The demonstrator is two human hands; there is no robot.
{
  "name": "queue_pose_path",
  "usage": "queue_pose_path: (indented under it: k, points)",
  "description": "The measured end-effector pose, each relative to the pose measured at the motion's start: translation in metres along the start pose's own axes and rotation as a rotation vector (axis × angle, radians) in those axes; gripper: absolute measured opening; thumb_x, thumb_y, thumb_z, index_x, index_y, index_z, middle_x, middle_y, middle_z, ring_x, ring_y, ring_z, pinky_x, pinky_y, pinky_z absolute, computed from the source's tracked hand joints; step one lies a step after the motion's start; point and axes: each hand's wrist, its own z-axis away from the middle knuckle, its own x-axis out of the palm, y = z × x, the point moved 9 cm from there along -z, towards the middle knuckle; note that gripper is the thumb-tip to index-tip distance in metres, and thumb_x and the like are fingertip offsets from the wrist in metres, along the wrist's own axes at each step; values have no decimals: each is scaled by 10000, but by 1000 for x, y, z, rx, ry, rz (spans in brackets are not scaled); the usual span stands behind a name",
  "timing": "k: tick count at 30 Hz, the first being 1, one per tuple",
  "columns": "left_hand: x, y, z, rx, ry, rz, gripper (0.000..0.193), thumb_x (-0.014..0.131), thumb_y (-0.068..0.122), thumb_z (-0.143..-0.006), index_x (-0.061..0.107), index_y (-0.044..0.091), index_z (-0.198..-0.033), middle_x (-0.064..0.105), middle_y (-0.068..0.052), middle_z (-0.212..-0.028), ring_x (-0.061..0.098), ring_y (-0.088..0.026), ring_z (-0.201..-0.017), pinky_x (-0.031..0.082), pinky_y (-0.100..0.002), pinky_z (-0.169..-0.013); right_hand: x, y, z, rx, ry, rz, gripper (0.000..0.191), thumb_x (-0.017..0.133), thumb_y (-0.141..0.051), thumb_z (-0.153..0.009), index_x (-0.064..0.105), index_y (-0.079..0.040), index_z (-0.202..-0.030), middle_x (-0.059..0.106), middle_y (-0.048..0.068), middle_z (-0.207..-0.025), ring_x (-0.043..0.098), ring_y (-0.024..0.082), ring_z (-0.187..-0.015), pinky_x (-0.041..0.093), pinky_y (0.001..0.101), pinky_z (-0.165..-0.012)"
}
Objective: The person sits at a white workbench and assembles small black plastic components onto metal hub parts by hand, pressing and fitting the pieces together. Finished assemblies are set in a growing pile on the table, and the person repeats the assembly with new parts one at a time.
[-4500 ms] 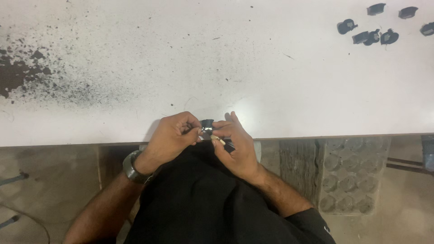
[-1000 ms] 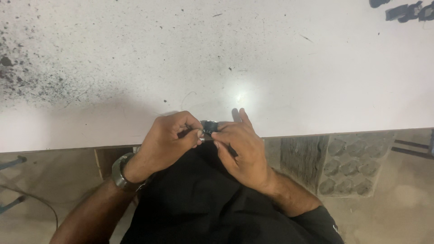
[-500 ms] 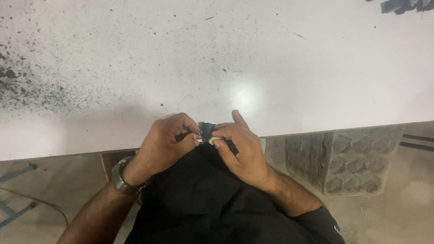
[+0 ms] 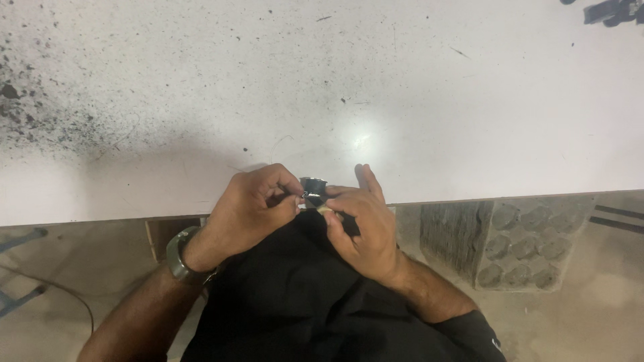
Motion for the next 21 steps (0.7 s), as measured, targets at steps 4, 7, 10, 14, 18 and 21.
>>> queue_pose_path:
  k: [4, 7, 10, 14, 18, 21]
  points:
    - [0, -1, 0, -11, -9, 42, 92, 742, 90, -877, 698, 40, -942, 706, -23, -805, 651, -55, -667, 522, -217, -544, 4, -3, 3, -39, 28, 63, 219, 737, -39, -902, 624, -61, -1088, 735, 80, -966, 746, 261, -1078, 291, 652, -1250]
    - [0, 1, 0, 17, -5, 93, 87, 733, 84, -886, 697, 37, -950, 723, -23, -835, 692, -56, -713, 563, -207, -589, 4, -5, 6, -66, 55, 72, 196, 739, -38, -910, 631, -61, -1072, 735, 72, -941, 753, 254, -1070, 292, 648, -1252]
    - [-1, -1, 0, 9, -8, 88, 89, 724, 87, -885, 693, 39, -953, 733, -26, -841, 720, -62, -728, 586, -210, -603, 5, -6, 9, -117, 85, 76, 183, 743, -37, -909, 636, -69, -1055, 732, 54, -914, 755, 254, -1078, 280, 643, -1253]
    - [-1, -3, 0, -4, -19, 68, 83, 716, 91, -888, 690, 39, -948, 739, -33, -838, 726, -76, -734, 595, -219, -614, 10, -5, 12, -148, 80, 93, 188, 745, -29, -892, 632, -71, -1036, 720, 71, -943, 744, 262, -1087, 285, 633, -1253]
    - [-2, -5, 0, -5, -6, 61, 81, 716, 90, -888, 691, 38, -944, 741, -39, -837, 729, -85, -735, 593, -227, -623, 15, -5, 14, -148, 70, 119, 213, 770, 4, -887, 640, -78, -1034, 698, 56, -940, 749, 250, -1086, 303, 624, -1254]
    - [-2, -5, 1, 14, -17, 100, 78, 708, 90, -897, 688, 40, -954, 747, -36, -846, 737, -81, -752, 603, -226, -634, 16, -4, 16, -141, 67, 133, 232, 785, 4, -867, 637, -90, -1019, 701, 57, -941, 749, 250, -1075, 317, 625, -1244]
